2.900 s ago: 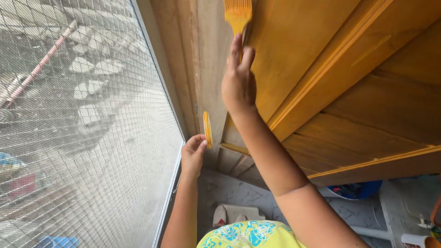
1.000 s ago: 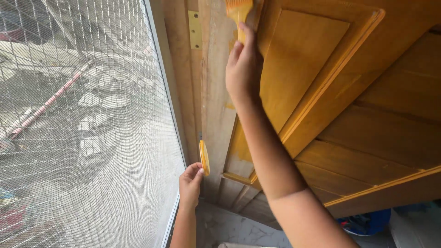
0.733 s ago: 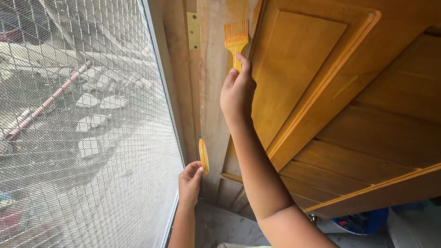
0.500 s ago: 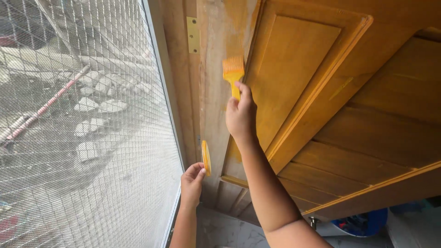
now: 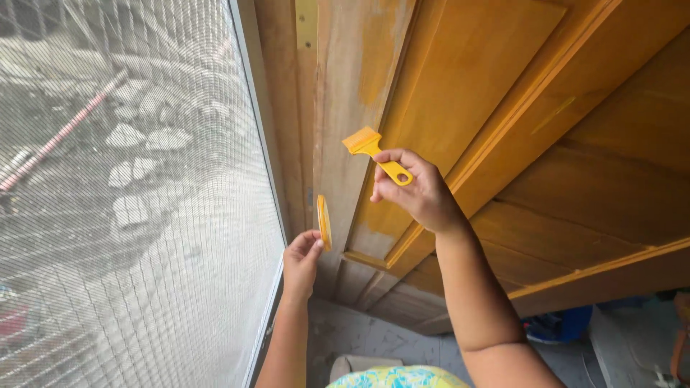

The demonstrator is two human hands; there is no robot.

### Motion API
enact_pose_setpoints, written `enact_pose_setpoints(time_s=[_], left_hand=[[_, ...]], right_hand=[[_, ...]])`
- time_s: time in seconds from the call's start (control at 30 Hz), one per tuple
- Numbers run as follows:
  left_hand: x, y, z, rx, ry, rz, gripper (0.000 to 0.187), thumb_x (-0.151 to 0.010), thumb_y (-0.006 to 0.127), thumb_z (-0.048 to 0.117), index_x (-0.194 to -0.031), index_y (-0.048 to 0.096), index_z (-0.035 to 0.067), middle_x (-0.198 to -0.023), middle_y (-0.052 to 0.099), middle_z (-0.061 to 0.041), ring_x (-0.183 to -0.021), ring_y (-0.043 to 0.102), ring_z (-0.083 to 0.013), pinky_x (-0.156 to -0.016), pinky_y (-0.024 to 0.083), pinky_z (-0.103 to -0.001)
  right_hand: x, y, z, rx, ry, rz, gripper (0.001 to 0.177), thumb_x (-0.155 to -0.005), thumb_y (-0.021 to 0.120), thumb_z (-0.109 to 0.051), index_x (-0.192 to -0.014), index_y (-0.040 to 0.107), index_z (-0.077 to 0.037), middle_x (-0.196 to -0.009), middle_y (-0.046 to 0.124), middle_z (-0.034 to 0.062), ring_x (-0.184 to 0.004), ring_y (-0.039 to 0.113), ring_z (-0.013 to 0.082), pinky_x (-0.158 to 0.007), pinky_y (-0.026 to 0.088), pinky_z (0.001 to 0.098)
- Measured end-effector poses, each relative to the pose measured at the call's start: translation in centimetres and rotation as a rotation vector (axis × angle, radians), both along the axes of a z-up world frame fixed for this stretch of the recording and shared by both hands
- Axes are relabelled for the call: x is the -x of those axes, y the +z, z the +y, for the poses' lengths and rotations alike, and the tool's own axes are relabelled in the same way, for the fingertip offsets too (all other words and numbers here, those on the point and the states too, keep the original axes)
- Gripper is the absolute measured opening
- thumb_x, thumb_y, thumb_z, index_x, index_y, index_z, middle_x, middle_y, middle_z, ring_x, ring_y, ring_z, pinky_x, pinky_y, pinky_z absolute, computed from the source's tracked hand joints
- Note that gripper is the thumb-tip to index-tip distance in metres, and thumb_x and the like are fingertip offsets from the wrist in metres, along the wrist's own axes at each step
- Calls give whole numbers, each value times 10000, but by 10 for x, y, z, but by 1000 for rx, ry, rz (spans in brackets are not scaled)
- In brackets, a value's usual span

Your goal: The person paints a wooden door frame with orange paint using a yellow brush. They repeatedly dip the brush into a small orange container held in the left hand and apply the paint to the vertical and horizontal sections of the frame. Later, they pick up a larger paint can and continue applying paint to the door frame.

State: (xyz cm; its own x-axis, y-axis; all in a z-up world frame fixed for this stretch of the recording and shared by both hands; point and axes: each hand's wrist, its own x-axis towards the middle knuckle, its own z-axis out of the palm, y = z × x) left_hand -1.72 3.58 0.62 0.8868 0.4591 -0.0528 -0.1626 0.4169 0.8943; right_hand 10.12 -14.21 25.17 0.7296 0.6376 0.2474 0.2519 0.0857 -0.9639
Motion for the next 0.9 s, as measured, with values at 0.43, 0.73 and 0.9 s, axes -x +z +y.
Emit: enact_pose_setpoints(time_s=[0.43, 0.73, 0.9], left_hand=[[6, -11, -3, 7, 35, -11, 136, -952, 663, -2, -1083, 694, -18, -1019, 710, -25, -954, 642, -99, -893, 506, -237], [12, -4, 1, -33, 65, 37, 130, -947, 668, 2, -1072, 700, -8, -1008, 709, -22, -939, 641, -94, -877, 510, -233], [5, -4, -4, -32, 68, 9, 137, -948, 670, 5, -1081, 703, -9, -1012, 708, -21, -941, 638, -92, -879, 505, -229]], right_hand=[[-83, -118, 52, 484, -133, -709, 153, -925, 752, -164, -1018, 762, -43, -934, 737, 141, -820, 720, 287, -730, 564, 362], [-78, -43, 51, 453, -368, -1133, 111, -974, 766, -157, -1056, 746, -85, -1000, 731, 99, -817, 703, 325, -690, 568, 394], [-50, -18, 36, 341, -341, -1107, 93, -988, 745, -89, -1077, 727, -69, -939, 691, 97, -826, 705, 319, -696, 558, 406]])
